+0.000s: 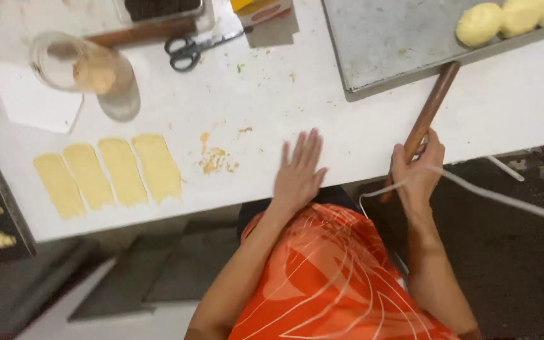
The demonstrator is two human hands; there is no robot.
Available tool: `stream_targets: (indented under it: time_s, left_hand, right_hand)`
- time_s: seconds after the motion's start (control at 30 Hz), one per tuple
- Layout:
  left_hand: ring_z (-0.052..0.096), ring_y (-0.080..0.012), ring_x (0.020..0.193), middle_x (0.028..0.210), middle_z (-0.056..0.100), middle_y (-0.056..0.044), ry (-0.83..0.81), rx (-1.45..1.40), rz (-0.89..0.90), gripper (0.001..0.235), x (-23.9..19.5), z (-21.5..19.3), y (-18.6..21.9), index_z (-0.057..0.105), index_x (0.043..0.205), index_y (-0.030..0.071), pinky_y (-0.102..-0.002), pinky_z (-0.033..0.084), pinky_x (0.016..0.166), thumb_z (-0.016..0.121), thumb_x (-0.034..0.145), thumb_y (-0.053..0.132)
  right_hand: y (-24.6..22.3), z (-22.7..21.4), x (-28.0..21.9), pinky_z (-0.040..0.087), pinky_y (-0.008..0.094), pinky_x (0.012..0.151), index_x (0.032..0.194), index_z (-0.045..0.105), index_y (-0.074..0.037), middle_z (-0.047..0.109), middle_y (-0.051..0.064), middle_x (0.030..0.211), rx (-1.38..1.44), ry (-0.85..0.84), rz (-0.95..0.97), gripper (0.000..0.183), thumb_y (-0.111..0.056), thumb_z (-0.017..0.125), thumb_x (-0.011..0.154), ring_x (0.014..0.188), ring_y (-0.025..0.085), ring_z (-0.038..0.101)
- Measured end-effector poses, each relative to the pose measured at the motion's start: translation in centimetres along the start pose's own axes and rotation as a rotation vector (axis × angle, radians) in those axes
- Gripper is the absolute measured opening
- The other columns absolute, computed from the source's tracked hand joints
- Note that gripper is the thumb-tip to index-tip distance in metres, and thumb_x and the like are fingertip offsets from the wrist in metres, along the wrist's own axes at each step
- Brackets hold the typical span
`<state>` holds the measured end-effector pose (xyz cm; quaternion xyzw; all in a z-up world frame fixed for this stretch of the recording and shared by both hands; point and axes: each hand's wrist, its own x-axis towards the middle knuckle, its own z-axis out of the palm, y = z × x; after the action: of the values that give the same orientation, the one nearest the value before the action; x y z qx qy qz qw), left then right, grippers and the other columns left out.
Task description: The person rolls dough balls into flat strips using a rolling pin on a white countertop. They then sprinkle dark seeds onto the strips and roll them into crescent shapes, placing the finished pastries onto a black baking tray.
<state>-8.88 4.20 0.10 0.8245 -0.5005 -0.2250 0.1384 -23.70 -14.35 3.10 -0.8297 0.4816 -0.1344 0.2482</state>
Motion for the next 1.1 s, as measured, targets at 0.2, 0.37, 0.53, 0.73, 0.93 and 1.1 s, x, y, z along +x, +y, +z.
stream_targets:
  time_s: [0.2,0.37,0.53,0.73,0.93,1.1]
  left_hand:
    - [0.013,-0.0358,0.145,0.158,0.018,-0.017,0.265,0.108,-0.52,0.074,-4.2,-0.8,-4.0,0.023,0.152,0.007,-0.063,0.009,0.11,0.05,0.092,0.041]
    - [-0.001,-0.0506,0.142,0.153,0.003,-0.034,0.533,0.131,-0.918,0.089,4.8,-0.9,-5.8,0.019,0.148,-0.006,-0.068,0.003,0.11,0.063,0.087,0.043]
    - [0.01,-0.0469,0.144,0.153,0.015,-0.03,0.578,0.069,-0.577,0.077,11.3,-1.7,-4.3,0.027,0.146,-0.003,-0.061,0.011,0.116,0.058,0.09,0.038]
    - [0.007,-0.0232,0.148,0.159,0.007,-0.009,0.11,0.024,-0.391,0.065,-0.1,-0.6,3.7,0.011,0.152,0.009,-0.044,0.006,0.118,0.03,0.1,0.044]
    - [-0.004,-0.0289,0.146,0.158,-0.007,-0.015,0.191,-0.049,-0.781,0.077,-3.0,-3.6,-2.9,-0.001,0.149,0.001,-0.049,-0.003,0.117,0.03,0.098,0.05]
    - [0.001,-0.0527,0.141,0.152,0.004,-0.036,0.521,0.104,-0.79,0.085,4.8,-3.2,-8.3,0.019,0.147,-0.008,-0.064,0.001,0.112,0.049,0.092,0.049]
  right_hand:
    - [0.6,-0.8,3.2,0.049,0.047,0.073,0.134,0.038,0.015,0.054,0.028,0.098,0.022,-0.121,0.02,0.063,-0.016,0.071,0.089,0.089,0.041,0.059]
    - [2.3,0.1,3.7,0.05,0.052,0.068,0.143,0.032,0.008,0.063,0.024,0.084,-0.079,-0.111,0.026,0.067,-0.026,0.064,0.094,0.077,0.044,0.064]
    - [3.2,0.4,3.6,0.048,0.051,0.069,0.148,0.035,0.002,0.066,0.023,0.083,-0.155,-0.082,-0.016,0.07,-0.033,0.063,0.094,0.075,0.042,0.065]
    - [2.7,-0.6,3.9,0.045,0.052,0.069,0.15,0.032,0.003,0.064,0.021,0.088,-0.106,-0.177,0.063,0.074,-0.035,0.058,0.092,0.077,0.042,0.061]
    - [3.8,0.7,3.9,0.047,0.051,0.071,0.147,0.039,0.001,0.067,0.023,0.095,-0.162,-0.055,-0.022,0.068,-0.031,0.062,0.091,0.08,0.044,0.063]
    - [5.0,1.3,3.8,0.049,0.057,0.07,0.146,0.04,0.004,0.065,0.027,0.074,-0.208,-0.043,-0.003,0.069,-0.029,0.065,0.09,0.075,0.049,0.065]
